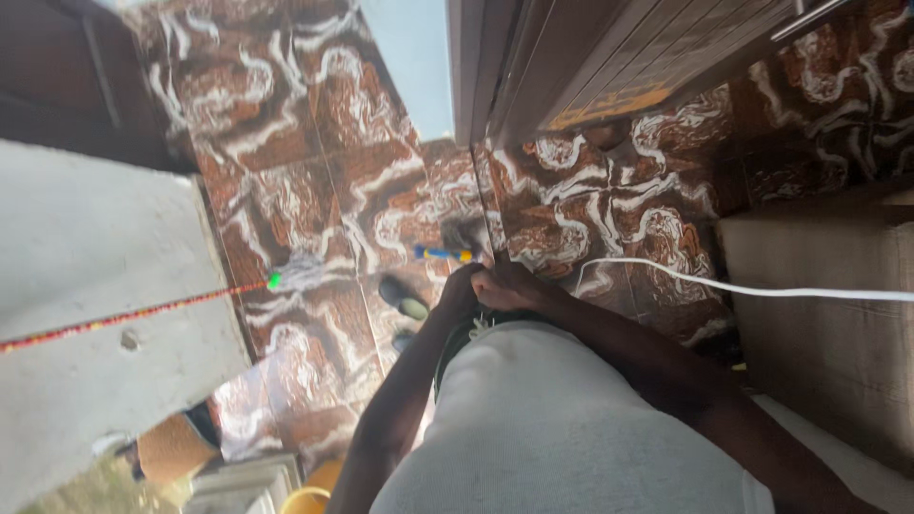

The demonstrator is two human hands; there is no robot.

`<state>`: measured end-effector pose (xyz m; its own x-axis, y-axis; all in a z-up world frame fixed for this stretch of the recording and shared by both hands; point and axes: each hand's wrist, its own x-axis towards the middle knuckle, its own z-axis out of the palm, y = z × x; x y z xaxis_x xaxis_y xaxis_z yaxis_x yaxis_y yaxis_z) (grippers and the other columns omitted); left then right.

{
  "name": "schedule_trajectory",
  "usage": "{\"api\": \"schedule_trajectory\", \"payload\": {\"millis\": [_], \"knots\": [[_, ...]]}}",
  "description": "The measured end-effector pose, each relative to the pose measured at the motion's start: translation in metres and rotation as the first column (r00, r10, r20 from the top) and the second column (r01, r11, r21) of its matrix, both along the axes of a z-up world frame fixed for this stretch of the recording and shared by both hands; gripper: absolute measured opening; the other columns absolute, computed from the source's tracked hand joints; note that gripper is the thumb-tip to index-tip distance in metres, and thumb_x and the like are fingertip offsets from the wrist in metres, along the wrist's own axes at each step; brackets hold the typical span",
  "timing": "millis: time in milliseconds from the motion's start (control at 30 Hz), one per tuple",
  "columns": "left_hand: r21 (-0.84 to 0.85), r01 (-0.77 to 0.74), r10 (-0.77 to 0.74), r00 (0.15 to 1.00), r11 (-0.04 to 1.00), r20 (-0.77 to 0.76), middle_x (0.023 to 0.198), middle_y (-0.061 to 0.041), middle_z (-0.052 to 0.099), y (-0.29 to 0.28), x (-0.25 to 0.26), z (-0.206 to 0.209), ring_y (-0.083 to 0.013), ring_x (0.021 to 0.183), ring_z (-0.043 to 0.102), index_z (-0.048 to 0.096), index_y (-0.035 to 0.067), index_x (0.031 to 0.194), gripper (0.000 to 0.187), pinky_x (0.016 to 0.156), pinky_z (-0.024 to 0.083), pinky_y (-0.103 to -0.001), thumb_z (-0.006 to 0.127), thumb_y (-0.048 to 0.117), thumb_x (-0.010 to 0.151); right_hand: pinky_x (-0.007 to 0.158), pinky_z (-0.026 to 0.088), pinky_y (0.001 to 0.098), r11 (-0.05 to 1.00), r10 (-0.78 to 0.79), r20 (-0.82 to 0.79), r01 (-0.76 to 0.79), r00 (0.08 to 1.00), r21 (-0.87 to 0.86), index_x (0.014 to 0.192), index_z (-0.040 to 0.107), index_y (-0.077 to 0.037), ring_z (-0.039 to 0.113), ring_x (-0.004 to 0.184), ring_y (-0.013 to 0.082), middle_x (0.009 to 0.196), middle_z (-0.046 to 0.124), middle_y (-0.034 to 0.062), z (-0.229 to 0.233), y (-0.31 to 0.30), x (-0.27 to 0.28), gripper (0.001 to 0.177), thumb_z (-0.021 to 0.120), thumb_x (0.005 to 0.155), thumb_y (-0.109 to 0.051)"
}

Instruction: The person sweeps the tiled floor near a doorway and hallway using a broom.

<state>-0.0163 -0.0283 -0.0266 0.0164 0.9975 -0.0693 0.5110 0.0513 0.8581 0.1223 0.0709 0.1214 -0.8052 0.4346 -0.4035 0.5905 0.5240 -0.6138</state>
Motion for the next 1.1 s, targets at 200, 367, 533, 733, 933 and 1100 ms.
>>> {"api": "schedule_trajectory", "payload": {"millis": [200,367,533,733,933,1100], "knots": [[-0.051,0.01,-0.015,0.995,0.999,-0.097,0.097,-0.016,0.07,0.012,0.001,0.04,-0.0391,0.098,0.067,0.068,0.008,0.093,0.014,0.082,0.053,-0.049,0.068,0.019,0.083,0.071,0.056,0.0497,1.0,0.03,-0.052,-0.03,0.998,0.007,0.086,0.07,-0.014,0.072,0.082,0.039,0.087,0.073,0.0165,0.033,0.013,0.005,0.013,0.061,0.087,-0.023],[-0.105,0.015,-0.024,0.996,0.994,-0.082,0.097,-0.017,0.07,0.026,-0.004,0.088,-0.041,0.096,0.068,0.07,0.009,0.094,0.019,0.079,0.053,-0.05,0.071,0.021,0.079,0.071,0.055,0.0489,1.0,0.015,-0.036,-0.015,0.999,-0.001,0.083,0.067,-0.012,0.072,0.078,0.037,0.081,0.073,0.0161,0.066,0.018,0.0,0.012,0.064,0.086,-0.023],[-0.046,-0.041,0.043,0.998,0.998,0.045,0.096,-0.017,0.071,0.043,-0.015,0.097,-0.0429,0.095,0.068,0.068,0.008,0.097,0.026,0.076,0.054,-0.05,0.073,0.021,0.075,0.067,0.054,0.0473,0.989,0.024,-0.255,0.015,0.967,0.15,0.072,0.066,-0.011,0.07,0.072,0.0359,0.076,0.068,0.0172,0.09,0.036,-0.011,0.01,0.07,0.075,-0.019],[0.009,-0.018,0.018,0.999,1.0,-0.031,0.102,-0.016,0.07,0.071,-0.042,0.067,-0.0423,0.095,0.068,0.067,0.009,0.102,0.028,0.076,0.054,-0.049,0.073,0.02,0.077,0.066,0.053,0.0476,0.996,0.029,-0.155,-0.016,0.987,0.084,0.076,0.067,-0.012,0.07,0.07,0.0332,0.073,0.07,0.0127,0.096,0.065,-0.04,0.011,0.07,0.079,-0.022],[-0.032,0.033,-0.037,0.993,0.999,-0.11,0.101,-0.013,0.071,0.109,-0.094,0.027,-0.0389,0.094,0.07,0.069,0.011,0.095,0.02,0.077,0.055,-0.046,0.074,0.023,0.08,0.065,0.053,0.0476,0.993,0.114,-0.163,-0.115,0.98,0.003,0.085,0.068,-0.013,0.07,0.074,0.0346,0.077,0.071,0.014,0.085,0.118,-0.073,0.018,0.067,0.084,-0.03],[0.119,0.091,-0.085,0.995,0.989,-0.053,0.099,-0.011,0.073,0.149,-0.13,0.029,-0.0349,0.093,0.071,0.075,0.016,0.093,0.016,0.077,0.056,-0.045,0.074,0.022,0.078,0.069,0.054,0.0475,0.992,0.127,-0.123,-0.127,0.984,0.006,0.085,0.071,-0.016,0.071,0.077,0.0333,0.082,0.074,0.0111,0.054,0.155,-0.11,0.015,0.062,0.082,-0.027]]}}
